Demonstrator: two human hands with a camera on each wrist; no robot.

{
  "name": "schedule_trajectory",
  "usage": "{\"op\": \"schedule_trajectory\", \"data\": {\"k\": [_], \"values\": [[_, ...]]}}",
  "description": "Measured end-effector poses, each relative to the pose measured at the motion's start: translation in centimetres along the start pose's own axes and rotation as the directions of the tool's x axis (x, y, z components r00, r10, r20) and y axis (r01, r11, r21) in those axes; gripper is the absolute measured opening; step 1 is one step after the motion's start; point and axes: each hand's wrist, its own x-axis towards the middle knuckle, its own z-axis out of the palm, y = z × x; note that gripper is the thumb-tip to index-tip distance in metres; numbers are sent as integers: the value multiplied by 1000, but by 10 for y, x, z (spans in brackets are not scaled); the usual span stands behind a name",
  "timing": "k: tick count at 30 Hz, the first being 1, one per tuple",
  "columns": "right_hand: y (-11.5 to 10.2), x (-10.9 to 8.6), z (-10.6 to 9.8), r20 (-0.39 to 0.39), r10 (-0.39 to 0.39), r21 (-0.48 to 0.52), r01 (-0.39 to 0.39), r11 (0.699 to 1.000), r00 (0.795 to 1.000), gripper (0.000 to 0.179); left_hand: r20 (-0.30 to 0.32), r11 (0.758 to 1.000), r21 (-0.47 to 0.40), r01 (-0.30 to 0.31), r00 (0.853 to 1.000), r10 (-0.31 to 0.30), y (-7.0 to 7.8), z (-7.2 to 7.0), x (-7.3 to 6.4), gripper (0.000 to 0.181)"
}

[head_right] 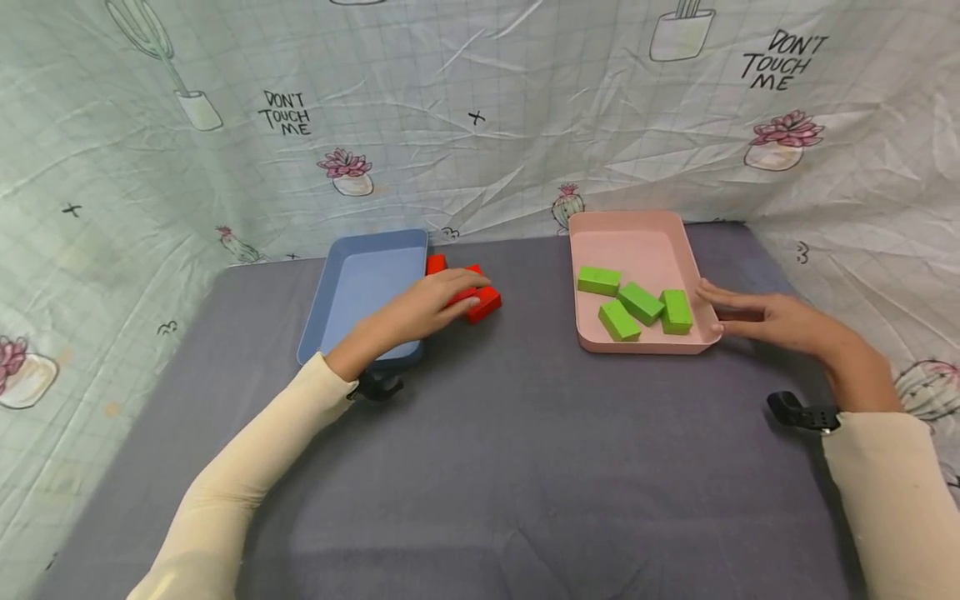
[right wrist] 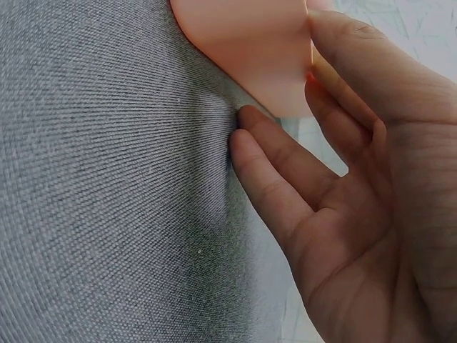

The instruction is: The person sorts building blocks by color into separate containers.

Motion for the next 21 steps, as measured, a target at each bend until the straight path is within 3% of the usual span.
{"op": "schedule_trajectory", "data": {"k": [6, 11, 17, 21], "values": [[-4, 1, -1, -24, -38, -52, 36, 998, 999, 61, -47, 999, -33, 32, 998, -34, -7, -7, -19, 40], [-11, -1, -3, -27, -73, -133, 69, 989, 997, 60, -75, 999, -12, 52, 996, -53, -12, -11, -34, 40], [-18, -3, -3, -44, -135, -257, 119, 959, 990, 60, -83, 997, 25, 67, 994, -64, -16, -15, -49, 45], [-23, -3, -1, -71, -193, -357, 156, 921, 979, 58, -91, 995, 58, 79, 993, -73, -20, -18, -60, 49]]}}
